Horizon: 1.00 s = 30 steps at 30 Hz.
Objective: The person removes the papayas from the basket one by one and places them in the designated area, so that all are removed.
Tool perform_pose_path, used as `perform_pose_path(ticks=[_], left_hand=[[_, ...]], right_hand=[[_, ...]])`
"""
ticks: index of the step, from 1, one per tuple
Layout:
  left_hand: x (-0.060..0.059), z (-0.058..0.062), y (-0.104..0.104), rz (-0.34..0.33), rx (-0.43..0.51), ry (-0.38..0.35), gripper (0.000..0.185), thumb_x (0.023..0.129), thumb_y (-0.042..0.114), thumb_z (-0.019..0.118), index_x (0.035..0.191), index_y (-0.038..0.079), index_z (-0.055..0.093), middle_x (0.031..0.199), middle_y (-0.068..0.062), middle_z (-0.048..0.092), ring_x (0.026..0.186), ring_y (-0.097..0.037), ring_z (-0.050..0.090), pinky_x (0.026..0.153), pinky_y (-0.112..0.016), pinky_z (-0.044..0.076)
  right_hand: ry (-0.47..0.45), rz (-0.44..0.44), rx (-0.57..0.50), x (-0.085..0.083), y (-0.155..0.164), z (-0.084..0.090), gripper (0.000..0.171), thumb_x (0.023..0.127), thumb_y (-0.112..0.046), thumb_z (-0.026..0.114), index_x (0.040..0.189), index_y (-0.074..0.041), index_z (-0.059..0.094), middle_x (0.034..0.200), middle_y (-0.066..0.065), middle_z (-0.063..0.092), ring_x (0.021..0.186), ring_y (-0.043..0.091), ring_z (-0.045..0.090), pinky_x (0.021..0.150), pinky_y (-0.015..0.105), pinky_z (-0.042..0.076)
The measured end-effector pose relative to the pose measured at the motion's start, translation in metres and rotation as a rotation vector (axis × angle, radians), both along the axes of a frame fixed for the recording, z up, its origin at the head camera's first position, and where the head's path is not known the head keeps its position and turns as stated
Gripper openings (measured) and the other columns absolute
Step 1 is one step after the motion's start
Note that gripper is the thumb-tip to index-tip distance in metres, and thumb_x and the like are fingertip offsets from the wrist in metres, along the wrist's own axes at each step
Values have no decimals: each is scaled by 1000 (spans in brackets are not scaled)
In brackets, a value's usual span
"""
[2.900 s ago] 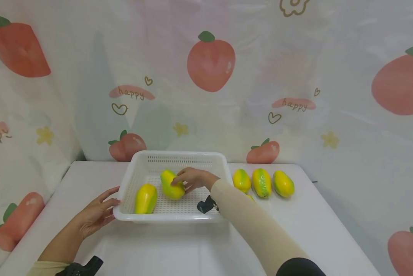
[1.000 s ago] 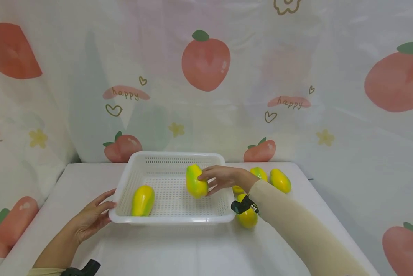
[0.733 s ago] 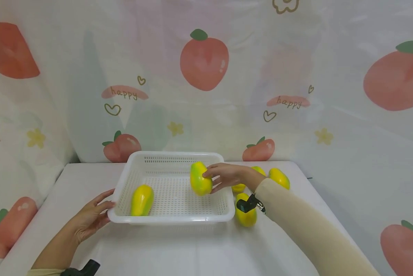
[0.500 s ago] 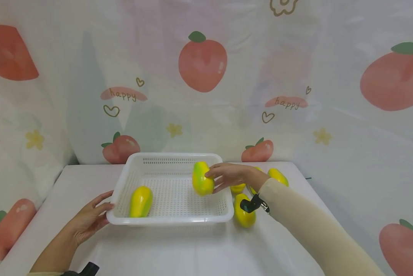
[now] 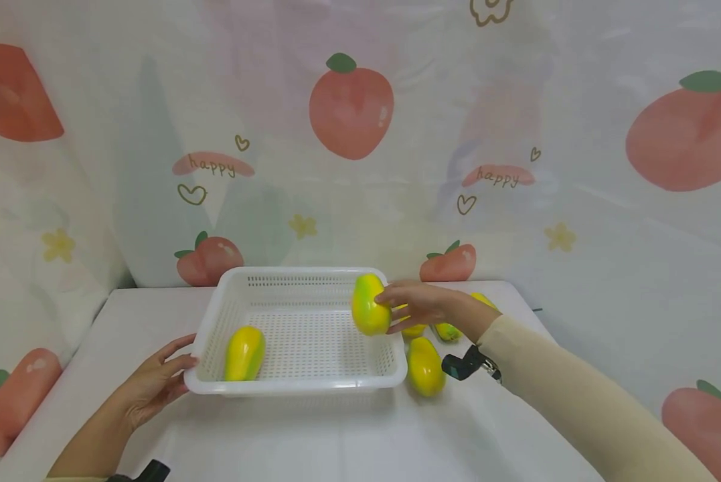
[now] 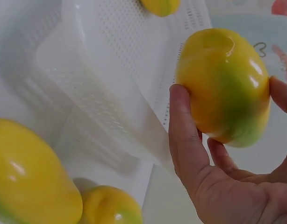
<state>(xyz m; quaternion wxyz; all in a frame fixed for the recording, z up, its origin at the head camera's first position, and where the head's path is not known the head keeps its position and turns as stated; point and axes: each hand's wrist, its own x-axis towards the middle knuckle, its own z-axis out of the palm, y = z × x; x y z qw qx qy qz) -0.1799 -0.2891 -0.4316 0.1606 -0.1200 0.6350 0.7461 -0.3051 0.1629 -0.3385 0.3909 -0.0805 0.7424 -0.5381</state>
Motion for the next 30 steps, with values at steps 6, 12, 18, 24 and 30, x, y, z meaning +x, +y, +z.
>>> perform_pose_path(ticks=[6,12,18,24,30], left_hand=[[-1,-1,0,-8,8,-7,39,97,19,62,130,35,47,102,4,61,84,-16,65,75,-23,59],[0,-1,0,-12,0,-7,33,97,19,61,121,39,50,103,4,60,86,-14,63,76,-22,59],[0,-1,0,-7,-3,-8,36,97,19,62,124,38,49,103,6,60,86,-14,63,77,-23,59],[-1,-4,-1,1,-15,-9,40,96,19,62,129,36,46,102,7,60,87,-12,63,77,-22,59],[-1,-4,-1,3,-21,-15,36,96,20,63,123,39,48,102,9,60,87,-11,63,78,-21,59]], right_hand=[[-31,15,-44,11,9,1,47,98,-26,52,138,-4,40,130,14,50,123,37,53,105,54,46],[-59,11,-56,20,18,4,51,98,-25,53,142,-3,37,132,15,50,121,37,56,101,50,50],[-76,-21,-57,27,29,4,53,98,-25,53,143,-5,34,134,16,47,121,37,56,102,52,48],[-93,-46,-84,34,41,4,54,98,-24,52,145,-5,33,139,18,44,125,38,52,106,55,44],[-96,-84,-97,43,55,-1,53,99,-22,51,145,-2,33,142,20,40,127,38,51,106,56,42]])
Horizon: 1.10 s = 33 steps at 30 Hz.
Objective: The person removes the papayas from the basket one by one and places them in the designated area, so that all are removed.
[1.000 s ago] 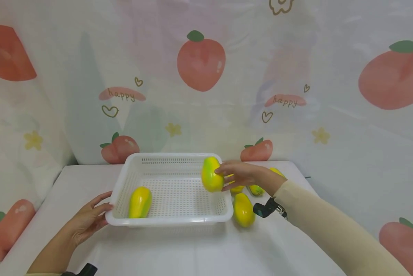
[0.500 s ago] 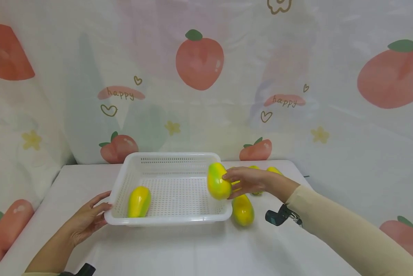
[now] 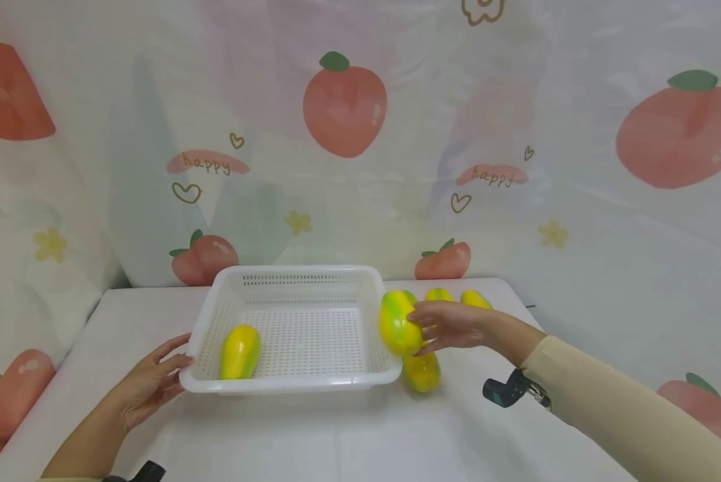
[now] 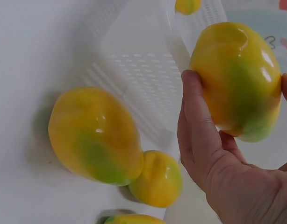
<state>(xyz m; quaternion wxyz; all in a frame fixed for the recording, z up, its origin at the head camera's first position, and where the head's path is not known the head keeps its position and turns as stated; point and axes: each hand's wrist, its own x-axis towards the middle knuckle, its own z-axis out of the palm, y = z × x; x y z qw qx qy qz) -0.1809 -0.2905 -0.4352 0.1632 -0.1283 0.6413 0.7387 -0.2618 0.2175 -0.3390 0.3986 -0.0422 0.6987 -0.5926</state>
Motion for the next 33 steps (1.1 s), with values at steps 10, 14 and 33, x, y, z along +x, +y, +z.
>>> perform_pose_path(ticks=[10,14,33], left_hand=[[1,-2,-2,-9,25,2,31,97,18,61,114,42,51,100,7,61,83,-10,63,73,-20,59],[1,-2,-2,-5,27,-3,31,97,19,61,115,42,51,100,8,61,83,-10,63,74,-20,59],[3,2,1,-7,11,-1,37,97,19,60,125,39,47,99,8,61,84,-10,64,74,-20,59]], right_hand=[[28,-95,37,8,19,-8,65,98,-22,54,151,-6,21,142,18,37,126,37,52,102,55,48],[48,-103,71,8,26,-9,66,97,-23,56,151,-5,22,141,17,37,126,36,52,103,54,47],[19,-170,121,16,65,-29,75,96,-28,58,154,-5,15,143,16,38,122,33,52,108,57,41]])
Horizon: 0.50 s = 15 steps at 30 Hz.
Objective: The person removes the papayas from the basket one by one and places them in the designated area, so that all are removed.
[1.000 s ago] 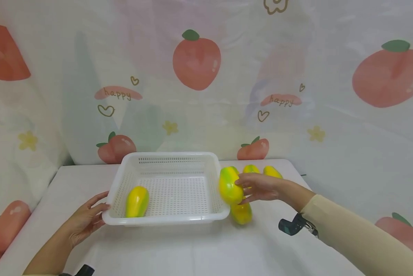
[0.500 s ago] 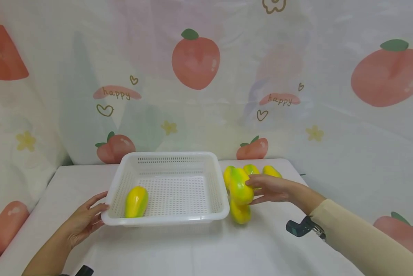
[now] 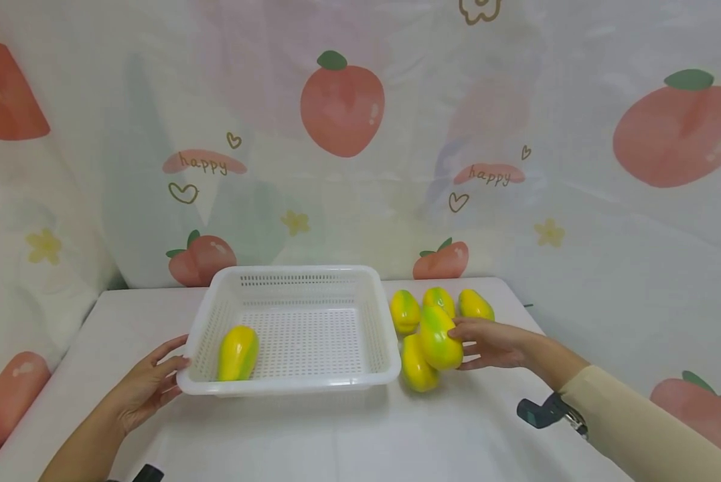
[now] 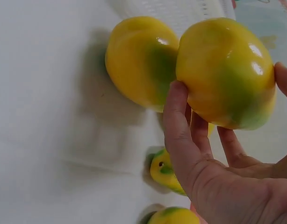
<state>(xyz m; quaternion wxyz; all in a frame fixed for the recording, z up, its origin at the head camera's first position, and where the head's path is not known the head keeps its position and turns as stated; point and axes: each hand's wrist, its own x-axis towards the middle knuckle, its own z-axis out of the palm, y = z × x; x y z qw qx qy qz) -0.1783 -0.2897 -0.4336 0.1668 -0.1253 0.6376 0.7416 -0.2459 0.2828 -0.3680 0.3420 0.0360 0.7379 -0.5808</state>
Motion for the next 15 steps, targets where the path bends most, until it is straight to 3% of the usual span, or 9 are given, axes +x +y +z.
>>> perform_pose_path(ticks=[3,9,15], left_hand=[[0,0,0,5,-2,-7,39,97,19,60,128,38,45,99,9,61,84,-10,64,74,-20,59],[-1,-1,-2,-2,12,0,30,98,20,60,113,43,52,100,9,61,84,-10,64,73,-19,59],[-1,-3,-3,-16,23,9,30,97,19,60,111,44,53,100,9,61,85,-10,64,74,-19,58]], right_hand=[[8,-2,10,1,6,-4,74,97,-29,58,153,-4,17,140,15,41,120,32,54,108,56,42],[4,-19,25,4,16,-12,74,97,-29,58,152,-2,18,140,15,41,122,33,52,107,55,43],[-11,-57,45,3,25,-22,72,96,-27,59,151,-2,19,139,17,41,120,34,53,105,54,46]])
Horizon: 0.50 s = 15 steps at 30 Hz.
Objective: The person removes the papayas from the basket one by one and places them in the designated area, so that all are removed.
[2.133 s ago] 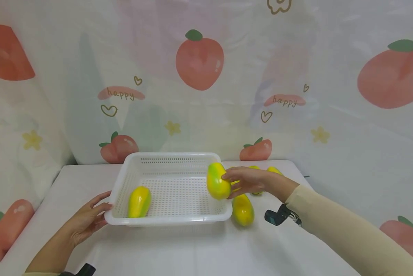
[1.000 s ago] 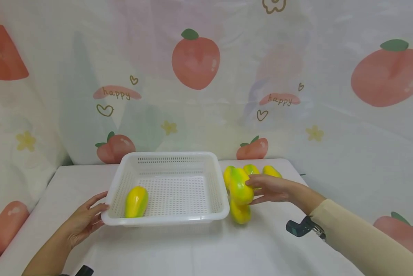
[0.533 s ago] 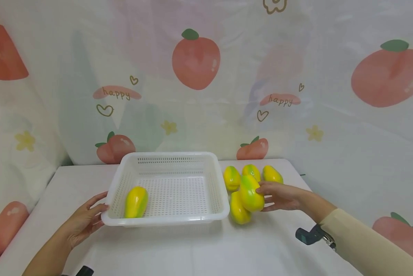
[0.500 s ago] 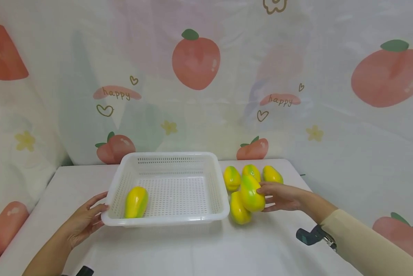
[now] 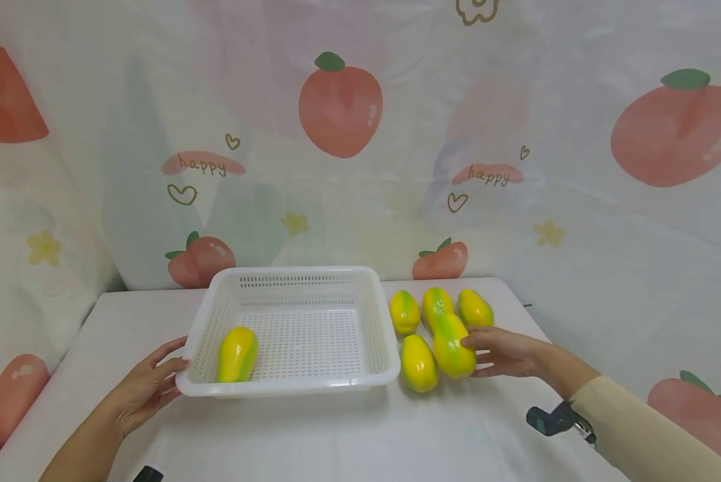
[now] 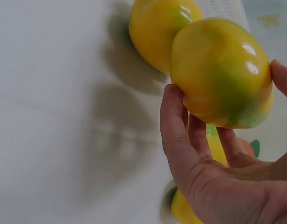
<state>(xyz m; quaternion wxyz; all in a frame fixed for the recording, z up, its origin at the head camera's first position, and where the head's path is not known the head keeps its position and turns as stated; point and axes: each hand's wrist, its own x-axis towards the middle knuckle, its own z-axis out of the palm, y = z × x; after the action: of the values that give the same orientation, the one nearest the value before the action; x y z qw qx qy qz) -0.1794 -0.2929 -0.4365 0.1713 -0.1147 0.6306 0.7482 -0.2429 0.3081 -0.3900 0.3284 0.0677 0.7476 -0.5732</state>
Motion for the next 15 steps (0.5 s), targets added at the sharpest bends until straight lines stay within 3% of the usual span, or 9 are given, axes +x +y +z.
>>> perform_pose_path(ticks=[15], left_hand=[[-1,0,-1,3,20,-12,29,97,18,60,108,45,55,99,7,63,83,-10,65,72,-19,59]], right_hand=[[-23,-61,17,2,9,-21,74,96,-27,60,152,-1,20,139,20,39,120,38,51,98,53,52]])
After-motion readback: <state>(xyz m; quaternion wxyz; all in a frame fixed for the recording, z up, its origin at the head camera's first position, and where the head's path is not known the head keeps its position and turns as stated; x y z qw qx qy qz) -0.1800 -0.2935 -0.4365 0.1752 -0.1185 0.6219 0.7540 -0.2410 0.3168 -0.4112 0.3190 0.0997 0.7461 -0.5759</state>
